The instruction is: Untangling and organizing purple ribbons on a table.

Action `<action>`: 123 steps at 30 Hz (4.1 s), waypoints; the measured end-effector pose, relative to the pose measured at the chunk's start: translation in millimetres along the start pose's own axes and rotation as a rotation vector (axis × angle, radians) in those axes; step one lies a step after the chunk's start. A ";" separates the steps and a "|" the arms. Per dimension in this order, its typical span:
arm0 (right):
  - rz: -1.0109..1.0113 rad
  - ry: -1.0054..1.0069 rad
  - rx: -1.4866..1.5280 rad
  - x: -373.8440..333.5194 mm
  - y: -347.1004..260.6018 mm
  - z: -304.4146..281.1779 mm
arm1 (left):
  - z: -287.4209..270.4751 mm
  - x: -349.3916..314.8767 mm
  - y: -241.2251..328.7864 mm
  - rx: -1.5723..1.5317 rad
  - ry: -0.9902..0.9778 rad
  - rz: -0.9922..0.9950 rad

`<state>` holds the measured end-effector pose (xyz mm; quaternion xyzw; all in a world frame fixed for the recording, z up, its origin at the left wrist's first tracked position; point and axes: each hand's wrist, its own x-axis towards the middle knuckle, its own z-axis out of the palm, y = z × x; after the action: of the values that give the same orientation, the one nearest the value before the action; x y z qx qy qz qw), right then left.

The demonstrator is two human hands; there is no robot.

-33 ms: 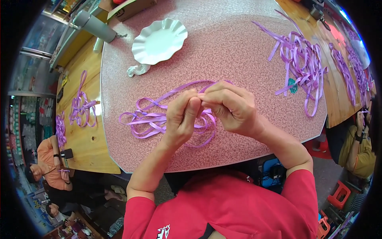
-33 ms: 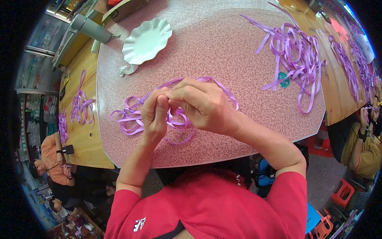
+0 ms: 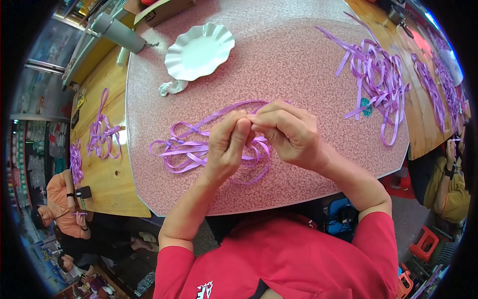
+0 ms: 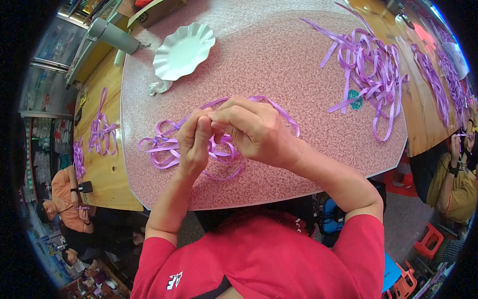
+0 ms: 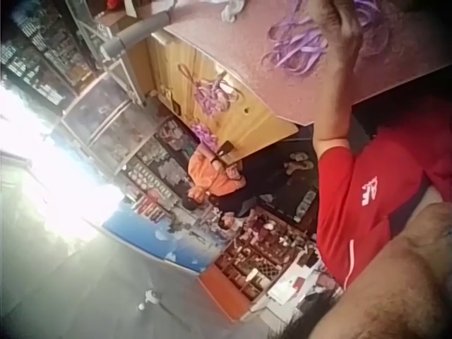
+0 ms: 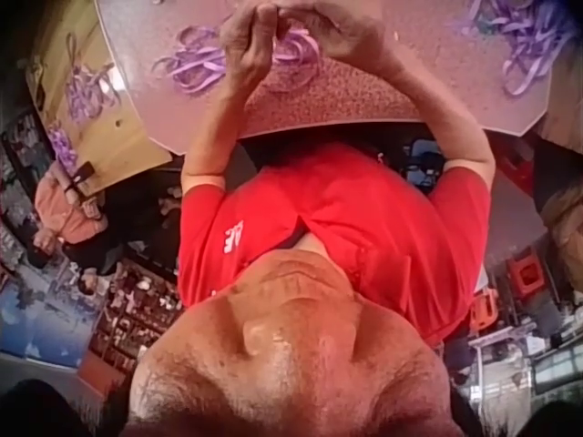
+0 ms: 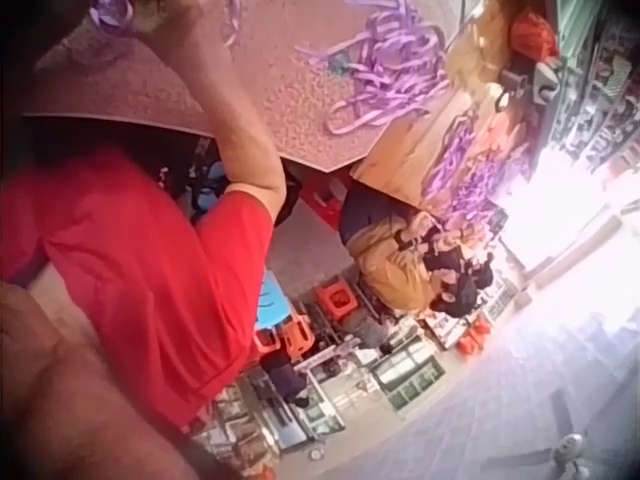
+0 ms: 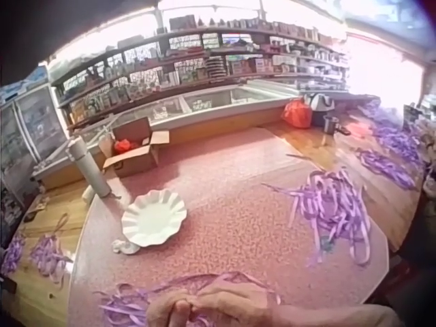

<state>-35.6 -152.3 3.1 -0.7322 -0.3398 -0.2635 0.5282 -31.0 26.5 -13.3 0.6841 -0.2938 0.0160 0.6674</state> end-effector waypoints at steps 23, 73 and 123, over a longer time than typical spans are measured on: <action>0.593 0.205 -0.813 -0.4 113.2 -215.3 | -94.9 -18.9 49.0 0.879 0.115 -0.070; 0.806 0.007 0.026 101.7 53.4 -147.7 | -117.1 104.1 -53.4 1.442 -0.227 -0.314; 0.725 -0.092 0.263 3.9 5.2 -6.1 | -11.8 17.9 17.5 0.184 0.130 -0.030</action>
<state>-29.3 -158.4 4.8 -0.7420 -0.1133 0.0193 0.6605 -19.2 31.7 11.2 0.7443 -0.2370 0.0771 0.6196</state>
